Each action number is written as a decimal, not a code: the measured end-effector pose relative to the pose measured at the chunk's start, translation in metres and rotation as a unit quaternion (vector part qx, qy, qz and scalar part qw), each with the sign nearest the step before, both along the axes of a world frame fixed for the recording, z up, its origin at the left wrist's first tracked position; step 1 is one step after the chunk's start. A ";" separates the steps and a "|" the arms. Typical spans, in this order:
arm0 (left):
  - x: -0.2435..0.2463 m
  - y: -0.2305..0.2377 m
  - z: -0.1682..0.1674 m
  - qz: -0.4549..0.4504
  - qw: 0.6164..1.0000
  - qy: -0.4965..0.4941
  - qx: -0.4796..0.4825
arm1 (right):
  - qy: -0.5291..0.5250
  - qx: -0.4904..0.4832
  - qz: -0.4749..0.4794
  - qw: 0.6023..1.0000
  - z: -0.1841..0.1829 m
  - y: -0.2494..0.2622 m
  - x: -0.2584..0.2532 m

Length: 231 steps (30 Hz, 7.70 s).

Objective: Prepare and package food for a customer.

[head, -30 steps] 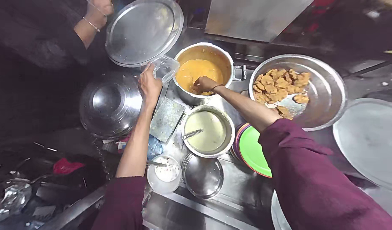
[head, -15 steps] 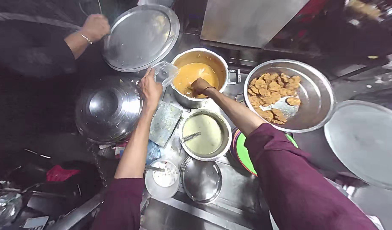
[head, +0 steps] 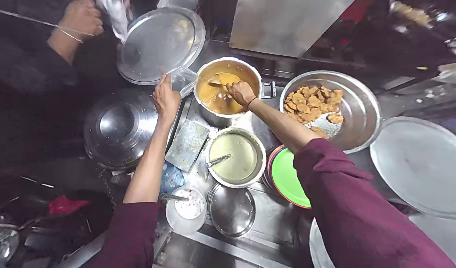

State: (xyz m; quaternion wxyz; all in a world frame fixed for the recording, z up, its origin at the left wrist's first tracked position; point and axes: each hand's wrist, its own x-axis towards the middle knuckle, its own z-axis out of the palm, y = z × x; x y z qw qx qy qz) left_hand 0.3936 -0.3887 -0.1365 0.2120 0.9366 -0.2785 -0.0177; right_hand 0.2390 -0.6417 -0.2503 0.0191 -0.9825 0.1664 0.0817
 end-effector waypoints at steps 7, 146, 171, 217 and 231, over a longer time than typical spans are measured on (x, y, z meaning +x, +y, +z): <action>-0.003 0.008 0.007 -0.005 1.000 0.005 -0.002 | 0.103 0.101 -0.111 0.983 0.020 0.001 0.005; 0.027 -0.027 0.045 0.000 0.961 0.204 -0.185 | -0.081 0.411 -0.303 0.856 0.016 0.069 -0.022; 0.023 -0.067 0.028 -0.035 0.964 0.232 -0.126 | -0.216 0.511 -0.295 0.777 0.149 0.024 -0.116; 0.011 -0.028 0.031 -0.059 0.905 0.313 -0.280 | 0.091 0.078 0.080 0.990 0.022 0.088 0.031; 0.013 -0.023 0.064 -0.052 0.954 0.243 -0.166 | 0.008 0.264 -0.180 0.948 0.032 0.080 -0.001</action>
